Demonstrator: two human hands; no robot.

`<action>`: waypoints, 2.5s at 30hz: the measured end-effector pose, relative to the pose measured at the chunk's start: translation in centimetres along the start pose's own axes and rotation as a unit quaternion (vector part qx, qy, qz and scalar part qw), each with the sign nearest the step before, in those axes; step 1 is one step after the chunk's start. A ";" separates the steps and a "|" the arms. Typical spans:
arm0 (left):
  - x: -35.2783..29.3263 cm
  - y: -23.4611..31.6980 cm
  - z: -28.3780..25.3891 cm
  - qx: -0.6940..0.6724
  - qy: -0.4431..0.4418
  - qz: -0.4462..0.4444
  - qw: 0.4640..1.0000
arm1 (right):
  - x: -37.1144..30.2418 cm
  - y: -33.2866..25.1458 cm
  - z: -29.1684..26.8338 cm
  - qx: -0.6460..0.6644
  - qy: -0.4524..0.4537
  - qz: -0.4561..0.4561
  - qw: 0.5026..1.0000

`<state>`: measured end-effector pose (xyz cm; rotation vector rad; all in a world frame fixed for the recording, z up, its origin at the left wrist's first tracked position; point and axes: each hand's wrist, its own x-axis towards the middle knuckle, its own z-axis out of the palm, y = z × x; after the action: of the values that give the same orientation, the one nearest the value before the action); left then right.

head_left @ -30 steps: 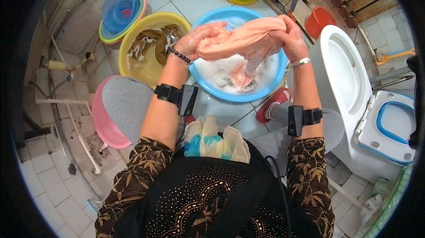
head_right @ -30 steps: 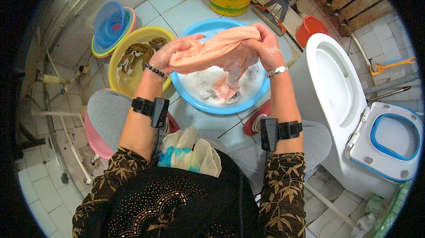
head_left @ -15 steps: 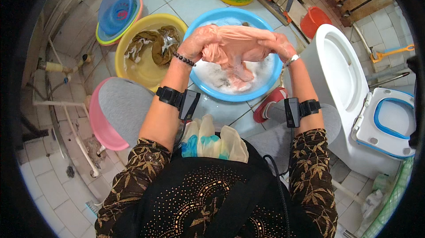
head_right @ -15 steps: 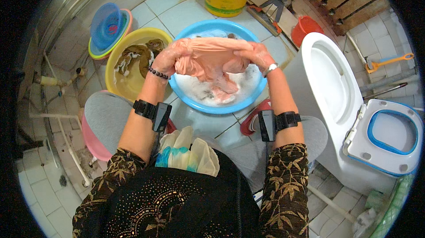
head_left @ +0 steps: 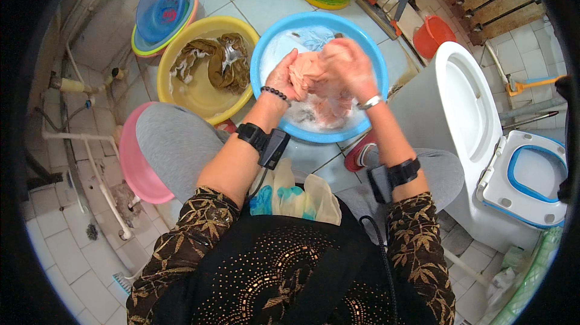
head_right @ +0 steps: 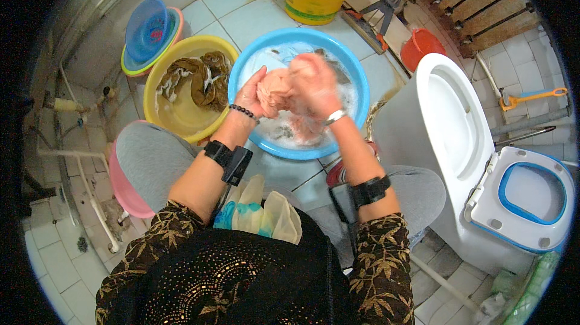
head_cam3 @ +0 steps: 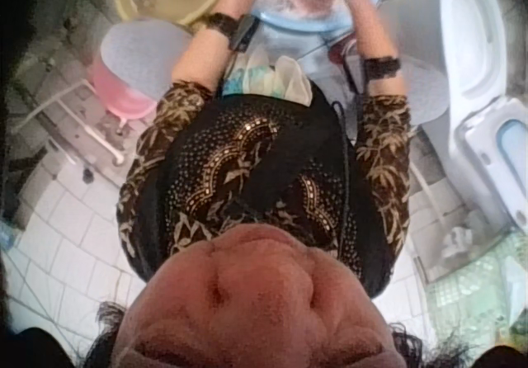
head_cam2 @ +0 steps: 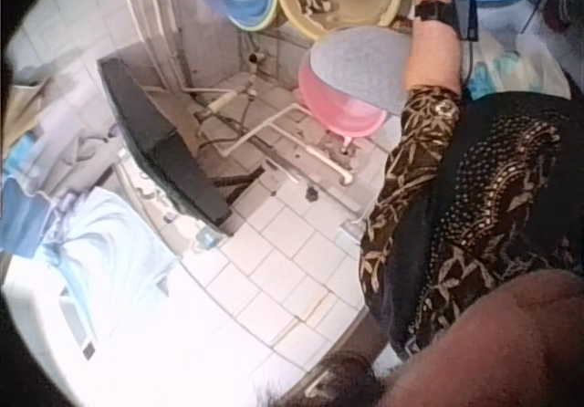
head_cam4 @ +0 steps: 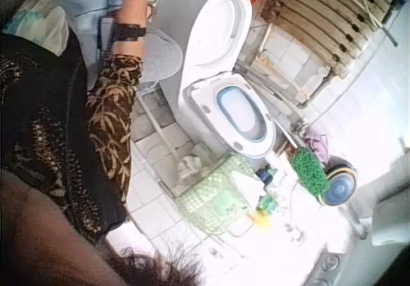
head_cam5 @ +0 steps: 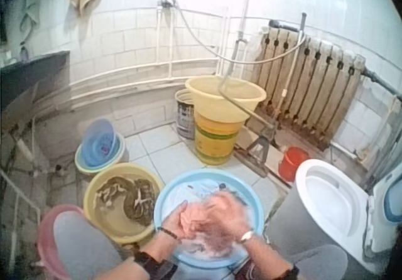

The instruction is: The person hand washes a light-colored garment in a blue basin filled with soapy water. They repeatedly submerge, agitate, and wring the fabric, then lift and stretch it to inspect the cleaned areas.

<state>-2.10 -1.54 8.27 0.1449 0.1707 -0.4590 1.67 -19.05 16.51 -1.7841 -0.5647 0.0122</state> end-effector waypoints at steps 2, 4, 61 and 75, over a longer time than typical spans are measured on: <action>0.3 -1.8 0.5 0.008 -0.031 0.025 0.999 | -2.0 -1.2 3.0 -0.172 -0.045 0.050 0.983; 0.2 -3.8 2.0 -0.016 -0.019 0.050 0.998 | -3.3 -0.7 4.7 -0.274 -0.133 0.057 0.951; 2.5 -7.0 -1.0 0.170 0.170 0.076 0.968 | -3.1 3.9 4.9 -0.339 -0.021 0.245 0.908; 0.1 -2.1 2.7 0.246 0.061 0.105 0.962 | 0.8 6.8 0.2 0.121 0.024 0.184 0.975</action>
<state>-2.61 -3.90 10.73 0.6750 0.1576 -0.2718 4.81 -19.73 10.46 -1.6229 -0.1804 0.2811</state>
